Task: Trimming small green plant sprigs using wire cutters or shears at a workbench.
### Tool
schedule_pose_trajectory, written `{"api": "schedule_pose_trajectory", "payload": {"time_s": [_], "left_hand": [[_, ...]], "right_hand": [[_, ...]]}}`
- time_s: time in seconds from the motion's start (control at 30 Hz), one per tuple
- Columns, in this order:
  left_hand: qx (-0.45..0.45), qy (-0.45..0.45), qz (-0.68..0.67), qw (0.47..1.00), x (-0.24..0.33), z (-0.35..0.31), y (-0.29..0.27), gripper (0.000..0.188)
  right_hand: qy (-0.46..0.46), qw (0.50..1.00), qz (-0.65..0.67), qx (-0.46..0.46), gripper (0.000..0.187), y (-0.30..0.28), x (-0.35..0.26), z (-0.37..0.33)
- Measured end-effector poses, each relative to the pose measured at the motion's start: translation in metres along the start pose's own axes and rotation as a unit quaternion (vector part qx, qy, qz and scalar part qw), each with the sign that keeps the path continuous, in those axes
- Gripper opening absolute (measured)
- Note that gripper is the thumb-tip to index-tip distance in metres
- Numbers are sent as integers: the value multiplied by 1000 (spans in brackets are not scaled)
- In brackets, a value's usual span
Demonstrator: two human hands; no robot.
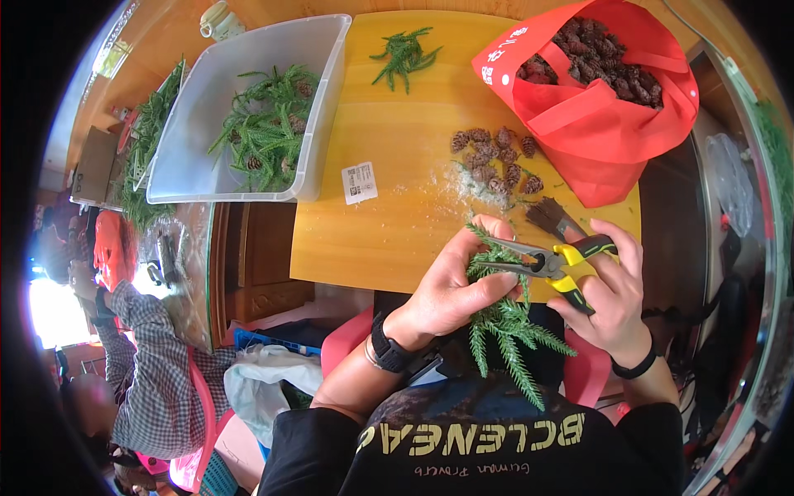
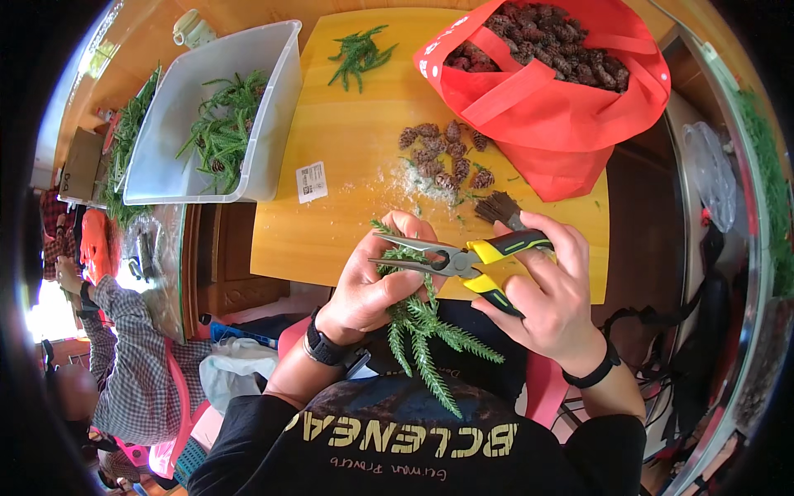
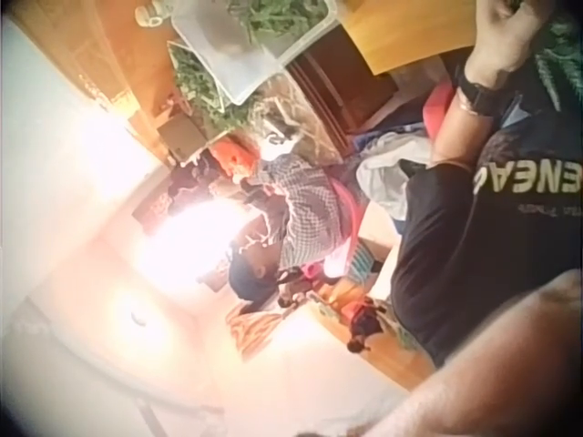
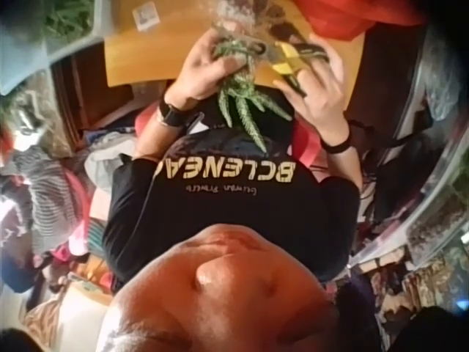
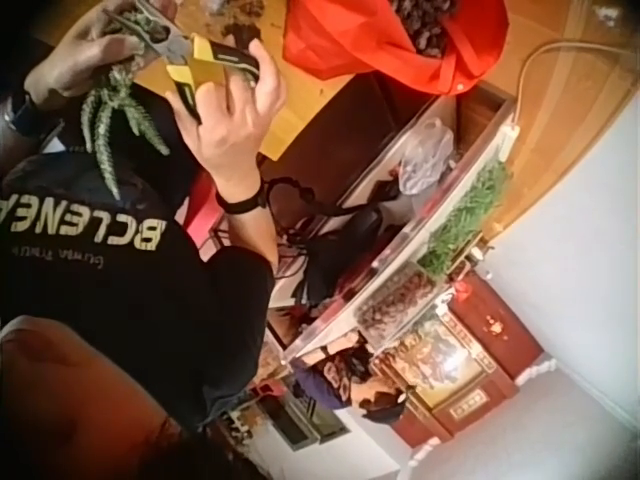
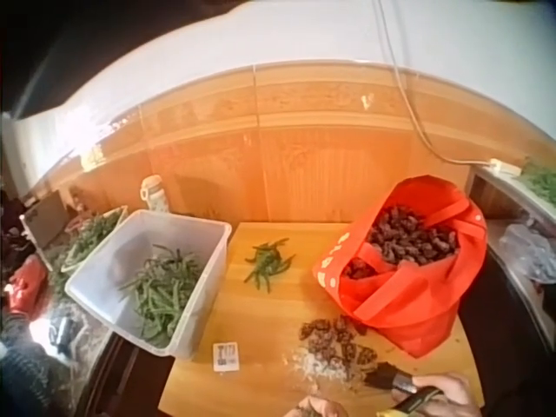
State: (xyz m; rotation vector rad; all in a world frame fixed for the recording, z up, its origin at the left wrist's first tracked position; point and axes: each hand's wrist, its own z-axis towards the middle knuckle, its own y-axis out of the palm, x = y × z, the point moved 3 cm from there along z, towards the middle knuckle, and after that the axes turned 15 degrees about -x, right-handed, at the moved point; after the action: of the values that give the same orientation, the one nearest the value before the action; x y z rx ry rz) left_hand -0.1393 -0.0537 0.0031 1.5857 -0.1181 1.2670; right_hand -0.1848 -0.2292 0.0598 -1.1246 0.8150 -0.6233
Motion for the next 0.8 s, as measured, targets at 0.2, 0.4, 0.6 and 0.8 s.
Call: {"api": "schedule_pose_trajectory", "payload": {"time_s": [0.2,0.4,0.6,0.8], "left_hand": [[-9,13,25,1000,2,-2,0,35],[-21,15,51,998,2,-3,0,32],[-45,26,132,990,0,-3,0,30],[-21,9,133,991,3,-6,1,25]], "right_hand": [[-9,999,32,-20,37,-2,2,2],[-16,997,68,-36,36,-3,-1,1],[-11,998,48,-43,35,-6,-6,3],[12,997,29,-71,32,-6,-7,2]]}}
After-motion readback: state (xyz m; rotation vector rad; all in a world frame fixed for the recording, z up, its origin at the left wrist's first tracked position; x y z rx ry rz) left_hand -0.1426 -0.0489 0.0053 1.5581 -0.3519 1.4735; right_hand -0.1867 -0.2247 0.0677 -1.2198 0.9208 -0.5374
